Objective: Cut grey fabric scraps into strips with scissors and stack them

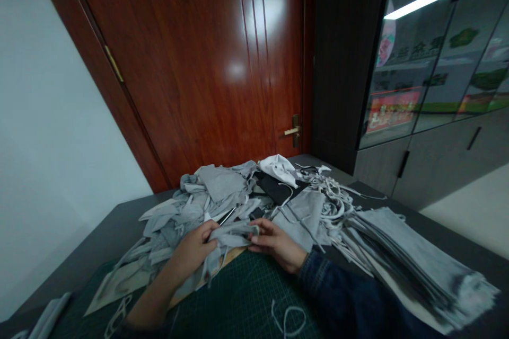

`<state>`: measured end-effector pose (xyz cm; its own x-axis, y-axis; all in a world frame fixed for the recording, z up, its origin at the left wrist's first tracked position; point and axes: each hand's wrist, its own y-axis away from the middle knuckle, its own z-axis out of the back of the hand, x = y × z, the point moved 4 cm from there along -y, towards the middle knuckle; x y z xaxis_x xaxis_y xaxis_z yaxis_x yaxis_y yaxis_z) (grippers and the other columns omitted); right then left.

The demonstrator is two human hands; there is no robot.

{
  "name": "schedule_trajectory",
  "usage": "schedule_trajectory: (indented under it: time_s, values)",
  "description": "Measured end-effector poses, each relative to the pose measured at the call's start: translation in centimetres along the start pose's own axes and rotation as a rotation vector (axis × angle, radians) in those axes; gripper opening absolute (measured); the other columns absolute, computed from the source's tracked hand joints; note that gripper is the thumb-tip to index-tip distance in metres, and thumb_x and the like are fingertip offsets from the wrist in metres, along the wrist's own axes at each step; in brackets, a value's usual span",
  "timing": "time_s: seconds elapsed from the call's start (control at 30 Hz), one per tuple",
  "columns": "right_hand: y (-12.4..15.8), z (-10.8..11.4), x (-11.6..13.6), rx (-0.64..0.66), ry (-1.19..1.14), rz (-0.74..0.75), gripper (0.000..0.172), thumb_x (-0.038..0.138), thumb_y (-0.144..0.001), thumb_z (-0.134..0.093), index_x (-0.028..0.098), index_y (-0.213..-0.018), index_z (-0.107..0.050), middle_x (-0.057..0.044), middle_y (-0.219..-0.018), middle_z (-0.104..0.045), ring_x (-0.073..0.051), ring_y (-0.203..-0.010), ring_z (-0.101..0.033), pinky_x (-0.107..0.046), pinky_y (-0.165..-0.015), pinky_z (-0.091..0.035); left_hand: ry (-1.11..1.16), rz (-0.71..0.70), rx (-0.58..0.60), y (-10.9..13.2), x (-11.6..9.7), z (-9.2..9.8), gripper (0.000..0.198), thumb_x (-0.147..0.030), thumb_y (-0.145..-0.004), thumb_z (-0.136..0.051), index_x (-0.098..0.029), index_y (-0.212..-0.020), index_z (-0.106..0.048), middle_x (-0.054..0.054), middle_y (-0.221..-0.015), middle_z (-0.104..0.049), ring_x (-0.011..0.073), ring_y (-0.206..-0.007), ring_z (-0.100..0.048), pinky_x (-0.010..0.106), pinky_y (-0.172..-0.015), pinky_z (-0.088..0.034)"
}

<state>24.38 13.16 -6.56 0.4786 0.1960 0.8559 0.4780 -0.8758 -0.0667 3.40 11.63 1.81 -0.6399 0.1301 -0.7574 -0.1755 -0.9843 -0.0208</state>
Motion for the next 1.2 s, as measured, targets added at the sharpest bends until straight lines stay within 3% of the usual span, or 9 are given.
schedule_trajectory:
  time_s: [0.13, 0.27, 0.43, 0.53, 0.7, 0.87, 0.97, 1.07, 1.2]
  values:
    - [0.8, -2.1, -0.9, 0.254, 0.119, -0.034, 0.08, 0.034, -0.064, -0.093, 0.033, -0.135, -0.057, 0.0, -0.111, -0.068, -0.018, -0.105, -0.063, -0.032, -0.092, -0.05, 0.24, -0.076, 0.05, 0.7, -1.7, -2.5, 0.034, -0.032, -0.068, -0.066, -0.024, -0.101, -0.063, 0.005, -0.107, -0.076, 0.0275, -0.106, -0.069, 0.037, -0.095, -0.051]
    - [1.0, -2.6, -1.4, 0.33, 0.177, 0.0, 0.049, 0.04, -0.065, -0.092, 0.027, -0.106, -0.069, 0.002, -0.099, -0.069, -0.015, -0.091, -0.065, -0.03, -0.089, -0.05, 0.391, -0.101, 0.099, 0.8, -2.2, -5.1, 0.041, -0.029, -0.067, -0.07, -0.022, -0.107, -0.064, 0.007, -0.11, -0.076, 0.0268, -0.106, -0.07, 0.038, -0.097, -0.051]
    - [-0.1, -1.2, -1.1, 0.126, 0.244, -0.01, 0.049, 0.061, -0.069, -0.083, 0.018, -0.089, -0.071, -0.001, -0.074, -0.069, -0.014, -0.062, -0.061, -0.029, -0.064, -0.052, 0.424, -0.147, 0.162, 0.6, -2.4, -5.5, 0.041, -0.035, -0.071, -0.073, -0.02, -0.108, -0.065, 0.009, -0.106, -0.076, 0.0273, -0.1, -0.071, 0.04, -0.091, -0.055]
    - [-0.9, 0.2, 0.8, -0.049, 0.31, 0.109, 0.051, 0.066, -0.074, -0.074, 0.016, -0.088, -0.072, -0.003, -0.069, -0.068, -0.014, -0.057, -0.057, -0.026, -0.057, -0.047, 0.346, -0.152, 0.058, 0.7, -2.8, -3.9, 0.035, -0.038, -0.075, -0.07, -0.021, -0.106, -0.068, 0.008, -0.109, -0.076, 0.0265, -0.106, -0.069, 0.039, -0.096, -0.053]
    - [-1.1, 3.6, 6.6, -0.368, 0.439, 0.359, 0.05, 0.065, -0.082, -0.061, 0.017, -0.092, -0.071, -0.006, -0.079, -0.069, -0.021, -0.075, -0.06, -0.03, -0.068, -0.047, 0.335, -0.082, 0.042, 1.0, -2.8, -2.7, 0.036, -0.042, -0.078, -0.065, -0.022, -0.107, -0.067, 0.007, -0.109, -0.074, 0.0235, -0.094, -0.07, 0.036, -0.082, -0.056]
    - [1.4, 7.1, 12.4, -0.664, 0.704, 0.511, 0.026, 0.045, -0.078, -0.062, 0.019, -0.081, -0.067, -0.007, -0.085, -0.065, -0.027, -0.098, -0.055, -0.034, -0.087, -0.043, 0.356, -0.062, 0.108, 0.8, -2.7, -3.4, 0.032, -0.038, -0.075, -0.064, -0.021, -0.102, -0.066, 0.004, -0.096, -0.072, 0.0201, -0.084, -0.067, 0.033, -0.076, -0.054]
    - [2.9, 7.9, 14.2, -0.81, 1.147, 0.446, 0.013, 0.026, -0.08, -0.058, 0.016, -0.076, -0.066, -0.013, -0.093, -0.064, -0.029, -0.102, -0.055, -0.038, -0.095, -0.039, 0.327, -0.057, 0.154, 0.8, -2.9, -3.7, 0.028, -0.037, -0.077, -0.064, -0.02, -0.098, -0.066, 0.002, -0.089, -0.071, 0.0177, -0.077, -0.065, 0.032, -0.075, -0.052]
    - [3.5, 7.6, 14.5, -0.938, 1.699, 0.22, 0.022, 0.017, -0.087, -0.052, 0.01, -0.098, -0.07, -0.02, -0.107, -0.065, -0.033, -0.107, -0.057, -0.044, -0.096, -0.039, 0.328, -0.059, 0.17, 0.8, -2.8, -3.7, 0.028, -0.037, -0.077, -0.065, -0.019, -0.098, -0.066, 0.001, -0.088, -0.069, 0.0164, -0.076, -0.063, 0.03, -0.073, -0.051]
    - [3.2, 5.6, 13.7, -0.908, 1.848, 0.199, 0.031, 0.014, -0.088, -0.053, 0.01, -0.116, -0.066, -0.021, -0.121, -0.062, -0.035, -0.117, -0.055, -0.043, -0.096, -0.041, 0.346, -0.045, 0.194, 0.4, -1.7, -4.3, 0.029, -0.035, -0.074, -0.066, -0.019, -0.097, -0.065, 0.001, -0.085, -0.067, 0.0158, -0.074, -0.061, 0.03, -0.07, -0.048]
